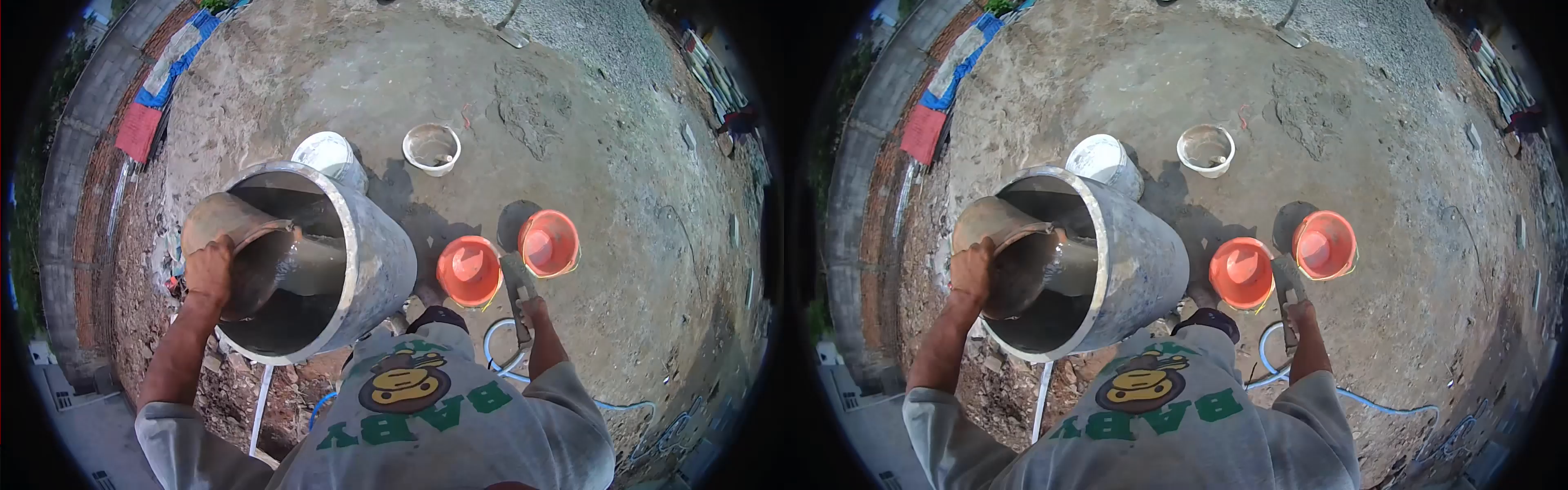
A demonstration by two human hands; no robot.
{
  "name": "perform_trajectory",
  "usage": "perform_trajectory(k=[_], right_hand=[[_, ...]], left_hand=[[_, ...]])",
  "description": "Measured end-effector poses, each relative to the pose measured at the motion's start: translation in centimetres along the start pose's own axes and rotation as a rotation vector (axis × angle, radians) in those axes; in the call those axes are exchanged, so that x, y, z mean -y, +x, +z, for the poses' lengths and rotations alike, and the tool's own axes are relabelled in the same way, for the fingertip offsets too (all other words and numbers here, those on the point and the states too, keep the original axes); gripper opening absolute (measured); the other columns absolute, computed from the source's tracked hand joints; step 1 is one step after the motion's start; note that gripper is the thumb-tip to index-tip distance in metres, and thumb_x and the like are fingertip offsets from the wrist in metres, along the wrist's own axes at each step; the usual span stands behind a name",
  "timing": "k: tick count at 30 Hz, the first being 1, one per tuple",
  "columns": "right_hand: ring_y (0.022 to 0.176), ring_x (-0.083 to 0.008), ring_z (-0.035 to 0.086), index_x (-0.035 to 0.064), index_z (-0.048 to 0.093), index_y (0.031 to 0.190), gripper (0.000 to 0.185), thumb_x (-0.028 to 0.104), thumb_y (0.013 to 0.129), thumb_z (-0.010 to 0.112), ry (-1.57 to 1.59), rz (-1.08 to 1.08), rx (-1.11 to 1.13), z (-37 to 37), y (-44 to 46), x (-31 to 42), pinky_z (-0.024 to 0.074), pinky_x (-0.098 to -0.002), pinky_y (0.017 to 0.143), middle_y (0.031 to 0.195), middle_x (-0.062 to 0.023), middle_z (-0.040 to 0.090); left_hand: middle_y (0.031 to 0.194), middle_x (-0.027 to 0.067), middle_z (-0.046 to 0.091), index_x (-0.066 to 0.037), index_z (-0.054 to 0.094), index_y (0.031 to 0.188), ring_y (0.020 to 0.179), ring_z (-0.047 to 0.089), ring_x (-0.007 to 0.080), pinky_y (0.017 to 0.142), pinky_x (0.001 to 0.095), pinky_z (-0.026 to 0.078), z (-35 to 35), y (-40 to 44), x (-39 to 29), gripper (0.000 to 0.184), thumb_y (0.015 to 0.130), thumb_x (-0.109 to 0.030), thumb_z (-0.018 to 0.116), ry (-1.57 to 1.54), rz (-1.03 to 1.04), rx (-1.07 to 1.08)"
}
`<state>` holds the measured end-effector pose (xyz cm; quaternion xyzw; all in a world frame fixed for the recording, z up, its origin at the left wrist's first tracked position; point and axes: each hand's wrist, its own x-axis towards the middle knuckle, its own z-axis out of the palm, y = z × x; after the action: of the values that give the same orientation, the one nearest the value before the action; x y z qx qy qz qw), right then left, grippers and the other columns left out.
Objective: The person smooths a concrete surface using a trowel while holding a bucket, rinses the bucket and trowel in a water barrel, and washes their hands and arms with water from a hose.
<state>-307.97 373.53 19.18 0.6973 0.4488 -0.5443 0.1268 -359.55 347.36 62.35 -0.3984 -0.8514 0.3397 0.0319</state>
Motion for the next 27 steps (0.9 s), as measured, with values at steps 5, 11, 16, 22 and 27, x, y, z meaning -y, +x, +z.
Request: perform_trajectory(k=[5, 11, 16, 22, 27], right_hand=[[0.045, -0.0196, 0.05, 0.0048, 0.06, 0.08, 0.016, 0.02, 0.076, 0.06, 0.058, -0.063, 0.0, -0.7, 3.0, 0.9, 0.0418, -0.034, 0.039, 0.058, -0.0064, 0.051], [0.042, -0.0134, 0.047, 0.0043, 0.058, 0.082, 0.024, 0.027, 0.076, 0.064, 0.295, -0.458, 0.046, -2.0, 0.7, 5.1, 0.0397, -0.0279, 0.037, 0.056, -0.0032, 0.051], [0.041, -0.0104, 0.046, 0.0046, 0.054, 0.093, 0.027, 0.027, 0.082, 0.062, 0.279, -0.651, 0.005, -2.0, -6.4, 14.4, 0.0379, -0.026, 0.037, 0.057, 0.0006, 0.05], [0.053, -0.0088, 0.048, 0.0013, 0.055, 0.097, 0.034, 0.03, 0.081, 0.066, -0.167, -1.125, -0.048, -2.8, -26.0, 26.4, 0.0399, -0.0234, 0.047, 0.067, -0.0014, 0.052], [0.058, -0.0192, 0.051, 0.0003, 0.055, 0.092, 0.036, 0.029, 0.075, 0.069, -0.9, -1.605, -0.051, 1.8, -41.8, 34.8, 0.0418, -0.0335, 0.056, 0.069, -0.0081, 0.052]], left_hand=[[0.079, 0.0136, 0.064, -0.007, 0.052, 0.089, 0.069, 0.066, 0.028, 0.058, 0.0372, 0.052, -3.3, -4.0, 2.1, 0.013, 0.077, -0.007, 0.054, -0.031, -0.111, -0.161], [0.076, 0.015, 0.063, -0.008, 0.053, 0.089, 0.068, 0.064, 0.032, 0.058, 0.0411, 0.051, -3.7, -8.6, 6.6, 0.02, 0.071, -0.015, 0.059, -0.164, -0.406, -0.338], [0.073, 0.0211, 0.062, -0.01, 0.055, 0.087, 0.074, 0.06, 0.0412, 0.063, 0.0486, 0.045, -0.8, -13.7, 9.6, 0.016, 0.074, -0.019, 0.057, -0.378, -0.858, -0.471], [0.066, 0.013, 0.06, 0.001, 0.059, 0.084, 0.058, 0.055, 0.0184, 0.058, 0.0342, 0.044, 6.3, -24.8, 12.2, 0.023, 0.068, -0.016, 0.054, -0.842, -1.283, -0.759], [0.079, 0.007, 0.062, 0.003, 0.059, 0.088, 0.067, 0.054, 0.0129, 0.061, 0.0252, 0.044, 18.7, -34.7, 9.4, 0.019, 0.072, -0.004, 0.054, -1.275, -1.45, -1.12]])
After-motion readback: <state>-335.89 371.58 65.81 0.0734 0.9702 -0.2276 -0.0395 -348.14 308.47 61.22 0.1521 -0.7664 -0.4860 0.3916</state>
